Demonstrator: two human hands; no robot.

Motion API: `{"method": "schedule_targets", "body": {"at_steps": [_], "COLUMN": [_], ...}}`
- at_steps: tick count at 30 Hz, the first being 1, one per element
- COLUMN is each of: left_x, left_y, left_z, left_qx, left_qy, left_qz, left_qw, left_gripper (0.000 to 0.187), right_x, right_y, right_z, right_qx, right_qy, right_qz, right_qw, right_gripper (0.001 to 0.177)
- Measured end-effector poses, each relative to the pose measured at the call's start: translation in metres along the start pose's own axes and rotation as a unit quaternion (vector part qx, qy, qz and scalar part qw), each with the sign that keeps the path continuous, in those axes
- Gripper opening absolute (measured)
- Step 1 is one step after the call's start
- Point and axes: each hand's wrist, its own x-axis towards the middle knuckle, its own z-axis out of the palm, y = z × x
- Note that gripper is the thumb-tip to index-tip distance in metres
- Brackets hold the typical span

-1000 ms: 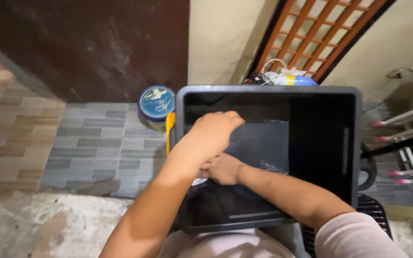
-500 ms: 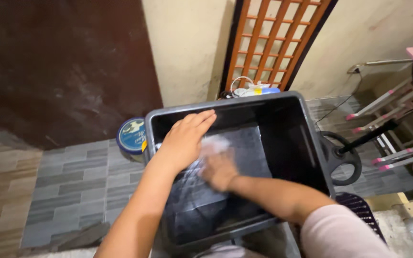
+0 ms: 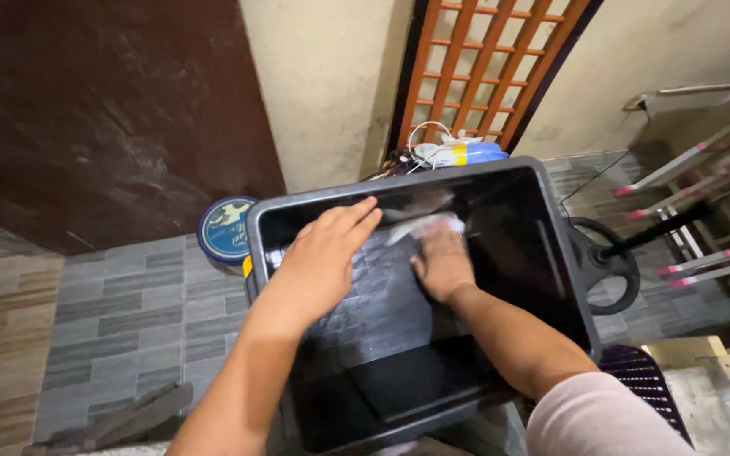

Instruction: The person wipes the interior and exterior surfaces of a black plastic storage box using a white cloth. They clean the bottom, sides, and lid of the box, which is placed on the floor.

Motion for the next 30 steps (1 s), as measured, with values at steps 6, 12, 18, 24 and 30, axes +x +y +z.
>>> {"method": "schedule_targets", "body": {"at_steps": [6,12,18,24,30], "left_x": [-0.001,0.001,0.005,-0.001,-0.014], "left_y": [-0.005,-0.013,-0.025,-0.021,0.004], "left_z": [-0.004,0.001,0.006,0.007,-0.003], "left_qx": [0.003,0.015,0.008,0.005,-0.014], "left_qy": [0.005,-0.006,0.001,0.024,0.023], "left_qz": [-0.009,-0.018,-0.022,-0.019,0.006], "left_qw": [1.000,1.000,1.000,1.000,1.000], "left_gripper": [0.069,0.068,0.065,0.063,0.066], "right_x": [0.025,0.030,-0.007,-0.037,-0.051], "right_y": [-0.007,0.003,0.023,0.020,0.022], "right_z": [-0.012,-0.016,0.014,0.031,0.040], "right_qx": [0.069,0.052,-0.154,-0.146,-0.034], "right_qy": [-0.022,-0.162,-0.470,-0.516,-0.536], "right_qz": [0.186,0.128,-0.055,-0.099,0.014], "right_qw": [0.980,0.977,0.868,0.838,0.844], "right_gripper": [0.069,0.084,0.061,0.043,0.044]}}
